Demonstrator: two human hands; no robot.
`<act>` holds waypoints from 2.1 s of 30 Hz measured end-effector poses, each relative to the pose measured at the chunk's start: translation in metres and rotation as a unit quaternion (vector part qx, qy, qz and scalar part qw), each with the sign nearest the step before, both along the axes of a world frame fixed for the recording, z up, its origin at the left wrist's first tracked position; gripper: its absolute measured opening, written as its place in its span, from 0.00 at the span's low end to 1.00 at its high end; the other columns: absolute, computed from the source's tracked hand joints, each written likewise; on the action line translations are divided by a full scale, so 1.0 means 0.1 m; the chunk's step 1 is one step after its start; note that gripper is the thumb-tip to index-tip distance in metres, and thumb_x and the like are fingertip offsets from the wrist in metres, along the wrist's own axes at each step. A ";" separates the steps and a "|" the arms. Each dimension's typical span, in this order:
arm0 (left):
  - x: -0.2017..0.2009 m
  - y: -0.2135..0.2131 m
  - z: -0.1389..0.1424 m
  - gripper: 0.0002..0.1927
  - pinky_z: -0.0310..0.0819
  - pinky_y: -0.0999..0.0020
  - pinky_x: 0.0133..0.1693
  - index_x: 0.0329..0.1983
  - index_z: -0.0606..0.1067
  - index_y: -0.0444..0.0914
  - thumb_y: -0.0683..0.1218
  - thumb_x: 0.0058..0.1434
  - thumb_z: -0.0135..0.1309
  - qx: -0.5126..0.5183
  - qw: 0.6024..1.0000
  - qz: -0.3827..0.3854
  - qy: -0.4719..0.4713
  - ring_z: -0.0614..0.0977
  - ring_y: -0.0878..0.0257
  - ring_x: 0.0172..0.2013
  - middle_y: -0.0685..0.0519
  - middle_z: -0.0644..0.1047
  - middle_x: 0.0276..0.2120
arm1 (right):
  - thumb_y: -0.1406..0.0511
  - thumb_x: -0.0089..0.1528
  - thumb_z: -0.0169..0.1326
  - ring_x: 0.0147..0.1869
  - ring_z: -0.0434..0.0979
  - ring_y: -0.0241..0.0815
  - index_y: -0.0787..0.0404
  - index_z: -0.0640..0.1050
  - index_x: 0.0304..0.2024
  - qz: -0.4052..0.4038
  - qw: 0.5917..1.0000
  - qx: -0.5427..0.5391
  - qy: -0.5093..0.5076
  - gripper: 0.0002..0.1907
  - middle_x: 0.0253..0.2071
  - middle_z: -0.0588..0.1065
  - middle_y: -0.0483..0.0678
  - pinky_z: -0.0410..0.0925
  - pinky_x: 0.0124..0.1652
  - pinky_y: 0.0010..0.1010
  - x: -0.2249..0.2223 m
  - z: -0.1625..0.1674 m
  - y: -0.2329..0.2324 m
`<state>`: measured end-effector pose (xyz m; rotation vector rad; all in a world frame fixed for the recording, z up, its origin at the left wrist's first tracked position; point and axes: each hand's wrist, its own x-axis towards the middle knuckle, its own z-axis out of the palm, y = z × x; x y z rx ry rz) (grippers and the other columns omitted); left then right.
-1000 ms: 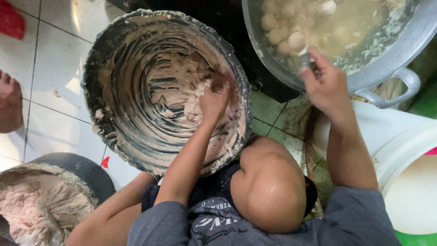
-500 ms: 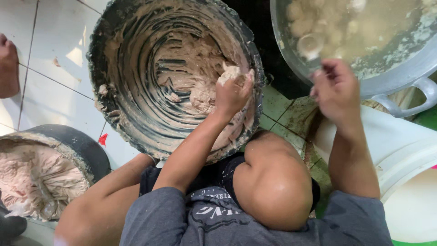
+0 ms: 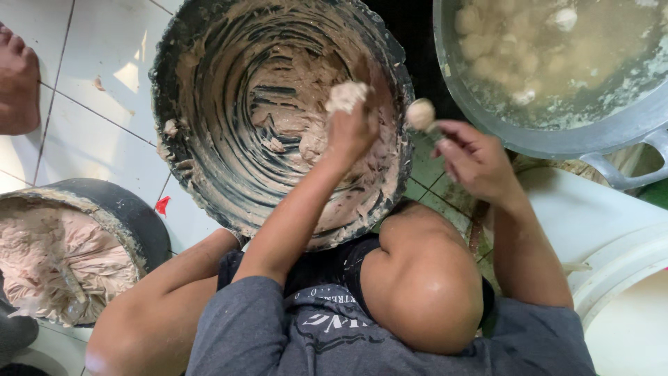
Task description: The person sits on the floor with a large bowl of meat paste on their lap. They scoop portions of paste with a small scoop, shape each portion into a ball by hand, and drop the balls into a pot of boiling water, later transferring cooked balls into a blue basket.
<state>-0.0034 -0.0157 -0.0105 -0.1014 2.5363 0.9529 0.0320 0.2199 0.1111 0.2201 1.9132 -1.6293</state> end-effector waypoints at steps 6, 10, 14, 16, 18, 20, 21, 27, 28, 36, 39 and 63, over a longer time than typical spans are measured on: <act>-0.70 -0.47 -0.33 0.32 0.79 0.54 0.47 0.63 0.71 0.33 0.55 0.60 0.57 -0.036 0.990 0.007 0.133 0.81 0.44 0.47 0.36 0.79 0.48 | 0.73 0.72 0.52 0.41 0.77 0.36 0.67 0.73 0.67 -0.036 0.900 0.338 0.272 0.21 0.45 0.79 0.55 0.71 0.42 0.29 -0.13 -0.03 0.71; -0.51 -0.13 -0.44 0.34 0.73 0.48 0.58 0.61 0.72 0.33 0.63 0.64 0.50 -0.008 0.993 0.042 0.109 0.80 0.38 0.53 0.34 0.79 0.51 | 0.75 0.68 0.56 0.46 0.78 0.46 0.67 0.77 0.67 -0.013 0.829 0.465 0.310 0.23 0.44 0.78 0.60 0.72 0.47 0.37 -0.17 -0.03 0.94; 0.04 0.27 -0.47 0.32 0.70 0.44 0.54 0.61 0.74 0.34 0.63 0.72 0.35 0.055 0.998 0.037 0.000 0.81 0.36 0.46 0.30 0.79 0.43 | 0.76 0.72 0.52 0.46 0.79 0.41 0.70 0.74 0.69 -0.080 0.863 0.388 0.315 0.22 0.47 0.78 0.57 0.73 0.46 0.32 -0.08 0.00 0.81; 0.17 0.31 -0.47 0.29 0.74 0.46 0.51 0.50 0.80 0.36 0.63 0.72 0.39 0.052 0.997 0.051 -0.022 0.82 0.38 0.41 0.33 0.81 0.38 | 0.74 0.74 0.50 0.44 0.78 0.37 0.70 0.72 0.69 -0.098 0.898 0.314 0.291 0.20 0.46 0.79 0.53 0.73 0.45 0.29 -0.03 0.04 0.62; 0.30 0.29 -0.40 0.26 0.76 0.49 0.45 0.40 0.83 0.38 0.62 0.71 0.45 0.058 0.996 0.069 -0.001 0.83 0.41 0.37 0.36 0.81 0.33 | 0.71 0.75 0.49 0.38 0.75 0.33 0.68 0.71 0.67 -0.117 0.949 0.211 0.204 0.17 0.44 0.78 0.49 0.70 0.39 0.25 0.04 0.10 0.42; 0.39 0.21 -0.26 0.22 0.78 0.52 0.37 0.31 0.82 0.38 0.60 0.68 0.56 0.077 0.991 0.089 0.070 0.83 0.44 0.31 0.39 0.80 0.27 | 0.70 0.74 0.50 0.33 0.73 0.31 0.67 0.73 0.64 -0.086 0.979 0.146 0.116 0.16 0.41 0.78 0.47 0.67 0.33 0.23 0.07 0.16 0.22; 0.39 0.18 -0.19 0.17 0.77 0.52 0.37 0.31 0.80 0.38 0.56 0.67 0.58 0.118 0.979 0.077 0.145 0.83 0.44 0.32 0.41 0.80 0.28 | 0.70 0.72 0.50 0.32 0.72 0.31 0.67 0.74 0.62 -0.044 0.985 0.140 0.088 0.16 0.39 0.78 0.48 0.67 0.32 0.23 0.07 0.19 0.13; 0.28 0.12 0.22 0.10 0.76 0.54 0.34 0.34 0.75 0.38 0.46 0.56 0.65 0.208 0.927 0.035 0.311 0.81 0.44 0.33 0.46 0.78 0.30 | 0.69 0.70 0.53 0.37 0.75 0.33 0.65 0.73 0.65 0.104 0.954 0.166 0.229 0.21 0.43 0.78 0.52 0.69 0.38 0.27 0.08 0.27 -0.29; 0.28 0.12 0.25 0.11 0.76 0.53 0.35 0.34 0.75 0.38 0.45 0.56 0.66 0.192 0.933 0.025 0.304 0.81 0.43 0.33 0.45 0.78 0.30 | 0.68 0.70 0.53 0.37 0.75 0.33 0.65 0.73 0.65 0.110 0.953 0.160 0.233 0.21 0.42 0.78 0.53 0.69 0.38 0.28 0.08 0.27 -0.32; 0.16 -0.03 0.02 0.18 0.76 0.50 0.36 0.44 0.78 0.37 0.54 0.58 0.62 0.008 0.981 -0.053 0.185 0.82 0.44 0.33 0.43 0.80 0.32 | 0.67 0.68 0.52 0.30 0.68 0.27 0.60 0.73 0.64 0.056 0.997 0.058 -0.010 0.21 0.34 0.77 0.42 0.65 0.29 0.22 0.02 0.13 -0.28; -0.16 -0.48 -0.30 0.32 0.78 0.48 0.42 0.45 0.76 0.40 0.69 0.51 0.59 -0.226 0.853 -0.022 0.469 0.85 0.40 0.41 0.39 0.83 0.40 | 0.66 0.68 0.52 0.28 0.68 0.26 0.60 0.75 0.63 0.045 0.993 0.097 0.048 0.20 0.32 0.76 0.41 0.63 0.27 0.21 -0.05 0.12 0.00; 0.24 0.10 0.48 0.11 0.72 0.53 0.33 0.28 0.74 0.37 0.45 0.62 0.63 0.206 0.937 0.062 0.274 0.79 0.42 0.29 0.43 0.75 0.26 | 0.69 0.70 0.53 0.33 0.74 0.28 0.67 0.74 0.56 -0.038 0.988 0.110 0.101 0.13 0.37 0.77 0.44 0.68 0.31 0.23 -0.01 0.20 0.07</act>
